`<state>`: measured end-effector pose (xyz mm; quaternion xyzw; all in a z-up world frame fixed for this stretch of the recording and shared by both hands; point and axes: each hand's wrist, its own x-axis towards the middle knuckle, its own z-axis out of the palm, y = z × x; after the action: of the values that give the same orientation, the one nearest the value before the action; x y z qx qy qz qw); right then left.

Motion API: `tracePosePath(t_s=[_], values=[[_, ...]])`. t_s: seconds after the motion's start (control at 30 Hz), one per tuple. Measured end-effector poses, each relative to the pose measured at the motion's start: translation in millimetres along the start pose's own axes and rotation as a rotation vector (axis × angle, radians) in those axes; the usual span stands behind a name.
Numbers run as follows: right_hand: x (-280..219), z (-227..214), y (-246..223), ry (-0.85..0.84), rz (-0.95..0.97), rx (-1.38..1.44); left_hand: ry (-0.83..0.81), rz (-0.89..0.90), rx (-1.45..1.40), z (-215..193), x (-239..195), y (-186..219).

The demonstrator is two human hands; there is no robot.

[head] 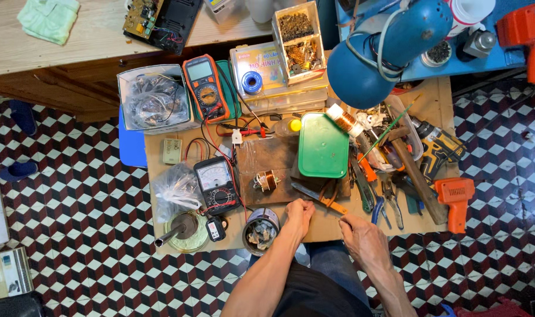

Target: The person works on a small copper-wound coil assembly at a cluttered workbench. They apply a liquid from a bottle using a brush to the coil, then use pliers to trim or adjust wires. The person handles the coil and tools throughout the clip.

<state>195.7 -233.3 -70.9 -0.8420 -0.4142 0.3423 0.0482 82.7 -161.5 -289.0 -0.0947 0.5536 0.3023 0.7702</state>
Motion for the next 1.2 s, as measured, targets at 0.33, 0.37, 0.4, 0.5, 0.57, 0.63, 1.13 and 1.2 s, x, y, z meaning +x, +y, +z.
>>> tracePosePath(t_s=[0.33,0.37,0.4,0.5,0.57,0.63,1.13,1.2], values=[[43,-22,4,-0.047,-0.039,-0.046,0.023,0.067,0.011,12,15,8],[44,-23,5,-0.034,-0.052,-0.04,0.017,0.084,0.013,11,18,7],[48,-25,5,-0.017,-0.069,-0.032,-0.002,0.09,0.024,11,21,7],[53,-30,3,-0.077,-0.019,-0.025,-0.005,0.079,0.043,12,27,9],[56,-35,0,-0.097,0.006,-0.023,0.073,0.036,0.035,18,30,12],[57,-38,-1,-0.081,-0.011,-0.027,0.019,0.037,0.159,29,35,17],[63,-25,-4,0.021,-0.336,-0.118,0.214,0.915,1.511,-91,-186,122],[63,-28,-3,0.007,-0.266,-0.11,0.146,0.55,1.465,-99,-174,120]])
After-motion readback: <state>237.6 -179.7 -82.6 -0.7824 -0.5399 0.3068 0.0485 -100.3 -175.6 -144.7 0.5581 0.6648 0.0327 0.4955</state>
